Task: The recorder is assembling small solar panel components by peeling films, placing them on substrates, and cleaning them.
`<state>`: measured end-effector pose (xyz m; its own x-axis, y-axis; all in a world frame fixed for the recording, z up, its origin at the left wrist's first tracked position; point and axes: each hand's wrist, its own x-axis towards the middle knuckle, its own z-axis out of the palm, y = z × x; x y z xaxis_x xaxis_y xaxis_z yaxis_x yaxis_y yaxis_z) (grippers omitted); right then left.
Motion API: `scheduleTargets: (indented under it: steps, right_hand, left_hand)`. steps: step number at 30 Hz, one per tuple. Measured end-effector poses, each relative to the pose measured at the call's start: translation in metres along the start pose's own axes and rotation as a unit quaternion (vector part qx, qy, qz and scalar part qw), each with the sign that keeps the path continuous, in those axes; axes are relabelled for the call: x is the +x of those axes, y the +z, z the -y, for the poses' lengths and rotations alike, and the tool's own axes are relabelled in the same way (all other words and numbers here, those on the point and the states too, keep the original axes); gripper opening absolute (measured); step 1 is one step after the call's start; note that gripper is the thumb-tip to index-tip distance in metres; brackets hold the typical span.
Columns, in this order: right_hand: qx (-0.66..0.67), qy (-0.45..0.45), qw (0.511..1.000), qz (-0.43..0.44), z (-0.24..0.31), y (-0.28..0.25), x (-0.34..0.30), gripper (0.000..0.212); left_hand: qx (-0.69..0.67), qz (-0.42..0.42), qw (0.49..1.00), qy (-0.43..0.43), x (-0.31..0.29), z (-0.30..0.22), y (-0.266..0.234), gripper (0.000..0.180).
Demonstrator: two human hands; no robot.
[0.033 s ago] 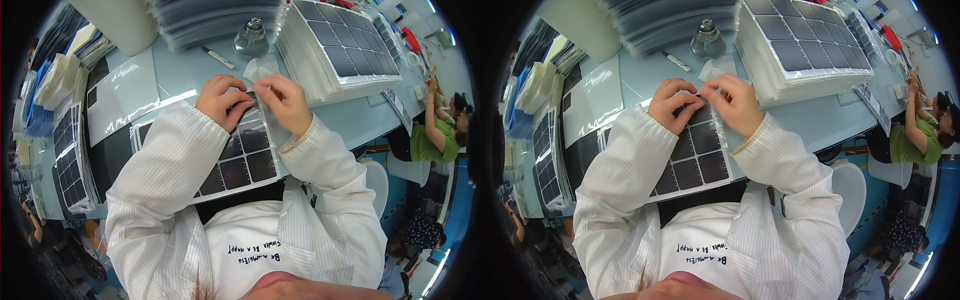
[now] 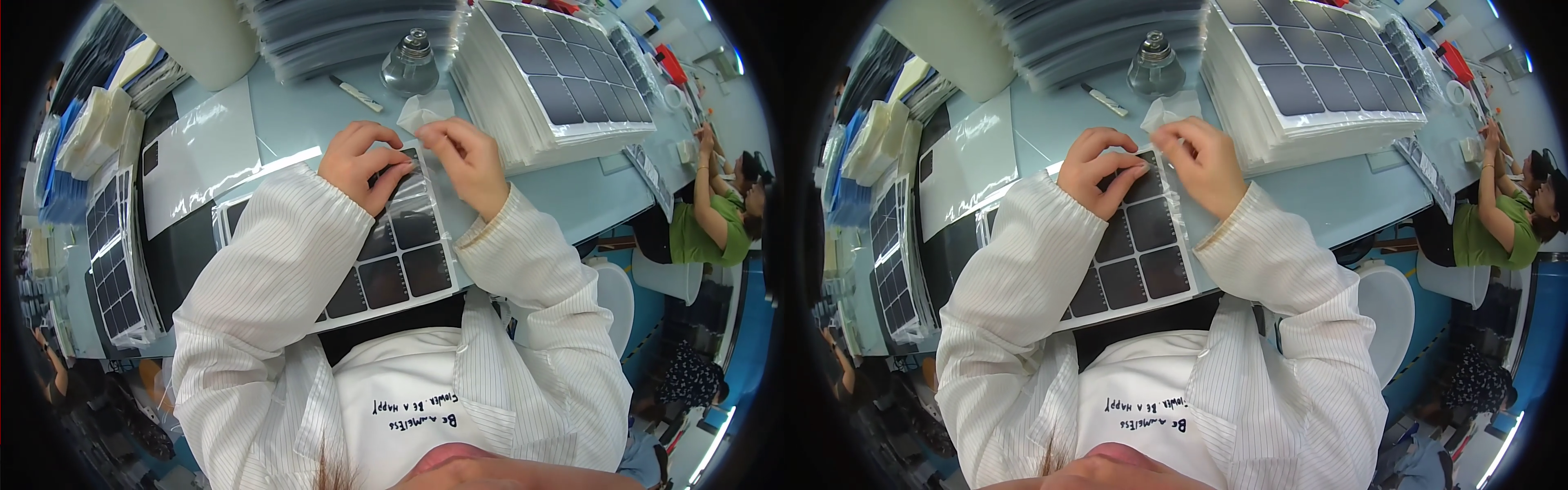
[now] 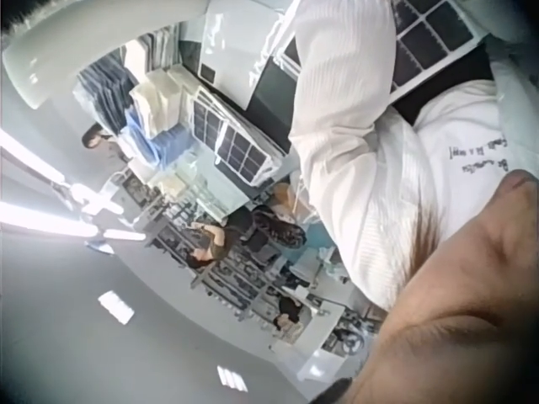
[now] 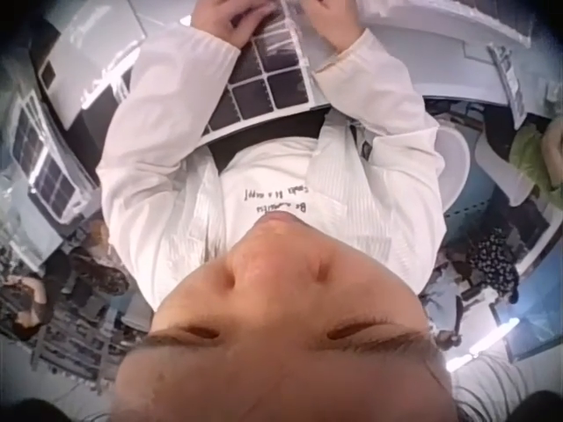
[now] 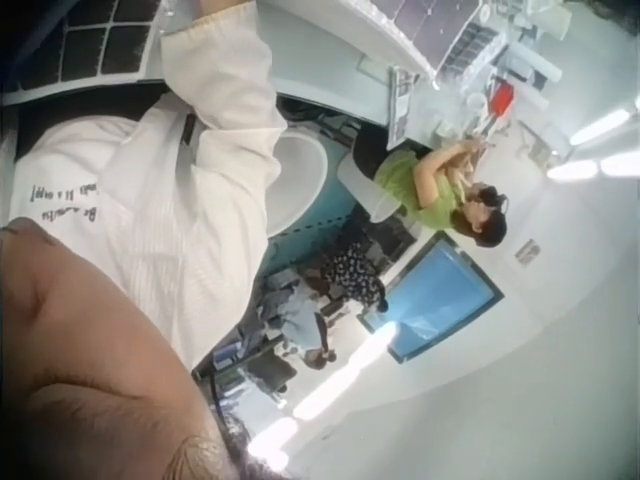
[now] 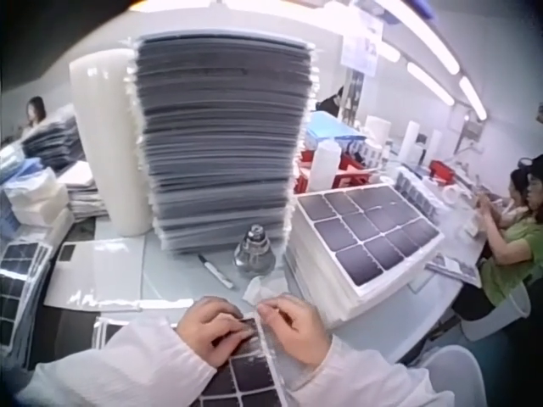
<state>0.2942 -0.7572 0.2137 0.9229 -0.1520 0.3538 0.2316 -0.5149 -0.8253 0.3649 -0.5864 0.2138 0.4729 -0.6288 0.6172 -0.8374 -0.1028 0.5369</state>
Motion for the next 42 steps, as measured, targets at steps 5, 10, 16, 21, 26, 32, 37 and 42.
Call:
scheduleTargets:
  steps: [5,10,16,21,26,32,37,42]
  right_hand:
    - [0.086,0.211,0.971,0.069,-0.009,-0.002,0.004,0.017]
    - [0.19,0.134,0.97,0.071,-0.02,0.008,0.001,0.018]
    - [0.037,0.077,0.996,0.026,-0.021,0.01,-0.004,0.017]
    - [-0.037,0.035,0.999,-0.003,-0.021,0.012,-0.004,0.017]
    - [-0.028,0.016,0.999,0.013,-0.025,0.014,-0.005,0.017]
    - [-0.006,0.02,0.999,0.043,-0.024,0.015,-0.006,0.018]
    - [0.022,0.033,0.999,0.036,-0.031,0.015,-0.007,0.018]
    - [0.023,0.046,0.998,0.04,-0.025,0.015,-0.005,0.018]
  left_hand:
    - [0.005,-0.034,0.999,0.035,0.001,-0.011,-0.007,0.013]
    - [0.008,-0.016,0.999,0.043,-0.003,-0.017,-0.013,0.013]
    - [0.026,0.1,0.995,0.012,-0.053,-0.053,-0.056,0.013]
    - [0.008,0.145,0.981,-0.127,-0.12,-0.077,-0.122,0.01]
    - [-0.084,-0.109,0.892,-0.43,-0.215,-0.09,-0.185,0.007]
    - [0.055,-0.33,0.778,-0.532,-0.323,-0.14,-0.308,0.01]
    - [0.455,-0.304,0.568,-0.615,-0.379,-0.212,-0.399,0.043]
    - [0.526,-0.107,0.219,-0.815,-0.493,-0.238,-0.469,0.059]
